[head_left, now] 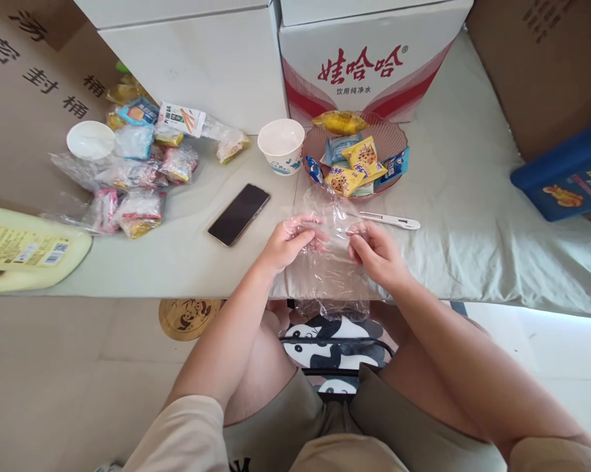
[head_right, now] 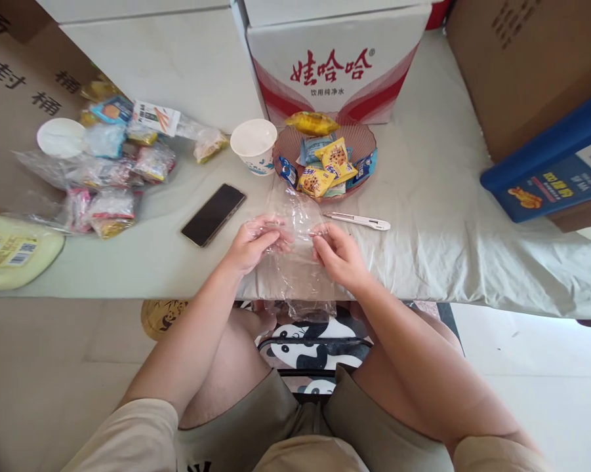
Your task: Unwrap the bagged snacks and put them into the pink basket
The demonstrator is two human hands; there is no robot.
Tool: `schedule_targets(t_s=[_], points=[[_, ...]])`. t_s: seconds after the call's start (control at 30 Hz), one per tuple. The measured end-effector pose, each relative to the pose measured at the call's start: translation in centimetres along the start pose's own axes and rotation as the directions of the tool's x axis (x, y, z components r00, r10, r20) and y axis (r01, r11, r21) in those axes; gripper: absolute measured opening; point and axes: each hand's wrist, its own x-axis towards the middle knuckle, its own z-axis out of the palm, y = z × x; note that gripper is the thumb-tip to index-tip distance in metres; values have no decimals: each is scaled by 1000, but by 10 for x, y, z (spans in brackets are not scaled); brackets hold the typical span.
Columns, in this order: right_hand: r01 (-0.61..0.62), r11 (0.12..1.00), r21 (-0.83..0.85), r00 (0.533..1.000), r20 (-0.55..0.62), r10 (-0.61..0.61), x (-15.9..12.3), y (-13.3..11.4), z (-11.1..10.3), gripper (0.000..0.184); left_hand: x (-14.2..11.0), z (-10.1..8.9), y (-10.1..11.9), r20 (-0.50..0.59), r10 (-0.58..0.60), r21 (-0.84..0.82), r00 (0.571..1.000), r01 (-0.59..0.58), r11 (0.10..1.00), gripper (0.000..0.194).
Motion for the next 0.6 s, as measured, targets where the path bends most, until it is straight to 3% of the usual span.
schedule_targets(t_s=[0.1,0.27,0.37,0.5,0.6], points=[[64,998,1,997,35,-64,-2,2,0,25,-8,-3,1,66,11,-43,998,-8,999,40],[11,991,-131,995,99,2,8,12,3,24,-4,-1,1,208,-197,91,958,182,979,56],[-25,999,-38,993,111,29,8,11,5,27,0,0,1,162,-177,138,971,155,978,51],[-56,998,18,980,192,52,4,7,4,35,0,-3,1,102,-56,36,993,53,998,57],[-59,998,-1,986,157,58,5,6,4,31,2,-6,-2,105,-95,48,990,91,995,59]])
